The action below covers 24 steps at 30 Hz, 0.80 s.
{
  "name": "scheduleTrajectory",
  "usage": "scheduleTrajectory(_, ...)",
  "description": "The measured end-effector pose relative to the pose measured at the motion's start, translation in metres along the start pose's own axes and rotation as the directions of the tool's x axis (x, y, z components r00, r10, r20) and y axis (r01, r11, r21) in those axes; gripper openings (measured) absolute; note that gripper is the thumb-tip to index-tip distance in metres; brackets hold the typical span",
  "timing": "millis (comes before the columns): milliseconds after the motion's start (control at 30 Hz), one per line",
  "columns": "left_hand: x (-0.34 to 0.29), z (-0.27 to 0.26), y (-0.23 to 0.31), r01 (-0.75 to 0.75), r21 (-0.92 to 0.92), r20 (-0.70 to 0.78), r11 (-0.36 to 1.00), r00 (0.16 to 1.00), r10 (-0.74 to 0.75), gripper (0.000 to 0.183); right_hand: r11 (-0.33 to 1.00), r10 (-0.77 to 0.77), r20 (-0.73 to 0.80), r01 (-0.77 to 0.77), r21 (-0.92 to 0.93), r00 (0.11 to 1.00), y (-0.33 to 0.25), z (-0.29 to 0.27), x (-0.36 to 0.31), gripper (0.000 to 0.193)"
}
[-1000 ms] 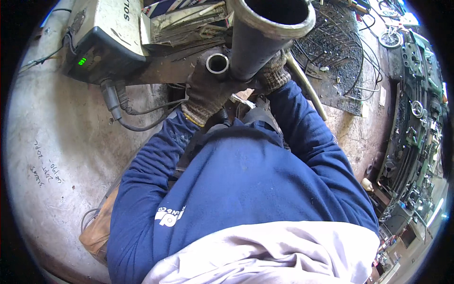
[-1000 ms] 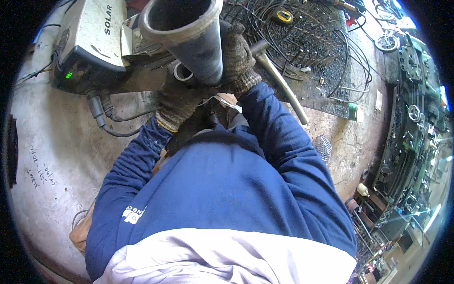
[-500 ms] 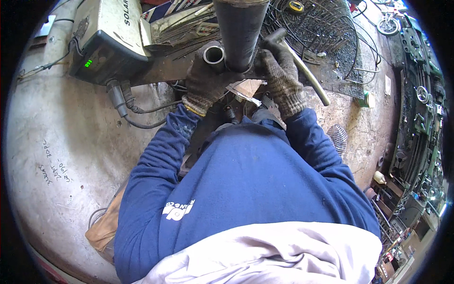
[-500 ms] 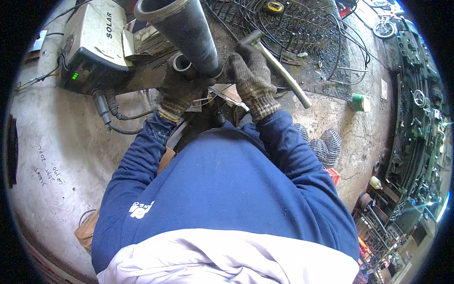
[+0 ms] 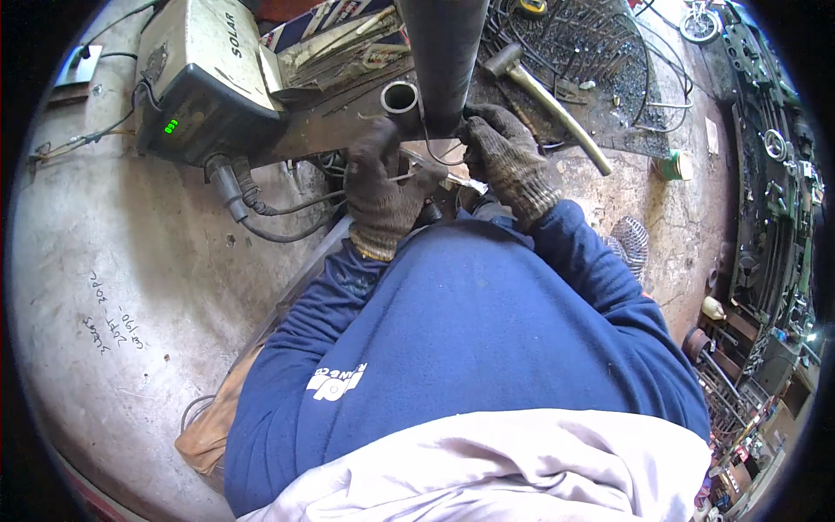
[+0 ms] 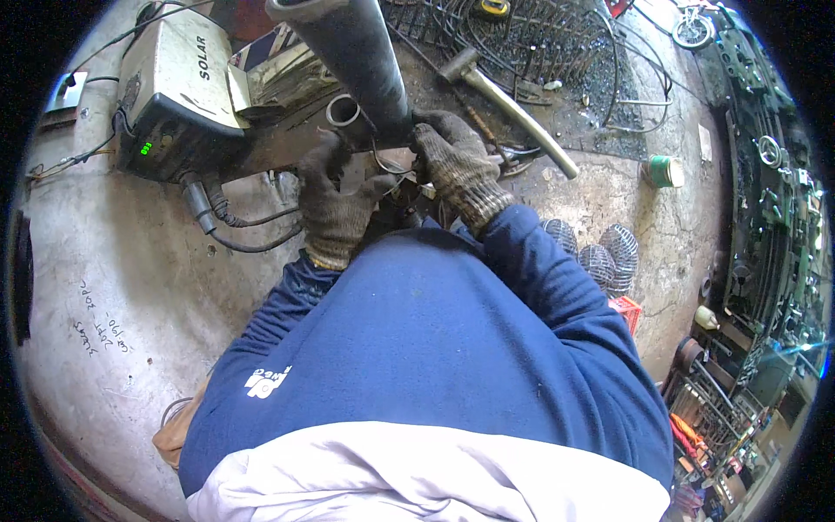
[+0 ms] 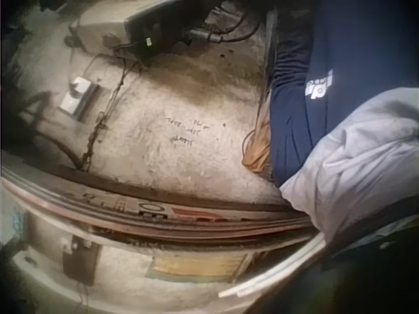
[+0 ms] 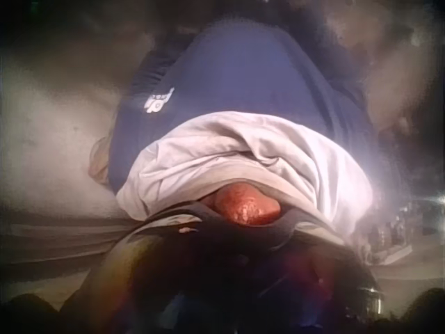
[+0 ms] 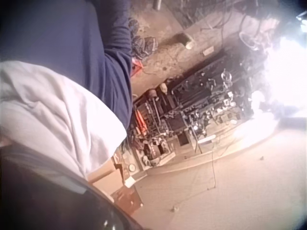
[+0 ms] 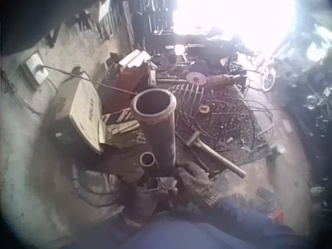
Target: The person aligns two pieces of metal tubing and secures them together by positioning a metal clamp around the joint and tightening it using a hammer to tap the clamp into place.
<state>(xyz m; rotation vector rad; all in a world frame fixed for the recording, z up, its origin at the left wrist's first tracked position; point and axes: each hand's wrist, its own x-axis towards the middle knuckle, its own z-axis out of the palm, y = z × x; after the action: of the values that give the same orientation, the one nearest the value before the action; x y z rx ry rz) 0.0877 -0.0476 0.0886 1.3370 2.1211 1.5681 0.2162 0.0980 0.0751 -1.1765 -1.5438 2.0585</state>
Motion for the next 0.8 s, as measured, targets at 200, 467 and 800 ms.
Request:
scheduleTrajectory(200, -0.014, -0.018, -0.002, -0.479, 0.266, 0.232, 0.837, 0.874, 0.427, 0.043, 0.989, -0.004, 0.063, -0.006, 0.148, 0.998, -0.008, 0.003, -0.030, 0.037)
scheduleTrajectory(467, -0.011, -0.014, 0.002, 0.056, -0.056, 0.222, 0.997, 0.974, -0.043, 0.046, 0.980, -0.200, 0.032, 0.200, 0.019, 0.979, -0.024, 0.022, -0.035, 0.035)
scheduleTrajectory(800, -0.007, -0.018, 0.039, 0.692, -0.703, 0.560, 0.166, 0.682, -0.470, 0.034, 0.990, -0.135, 0.245, 0.122, 0.068, 0.960, -0.018, -0.026, -0.068, 0.034)
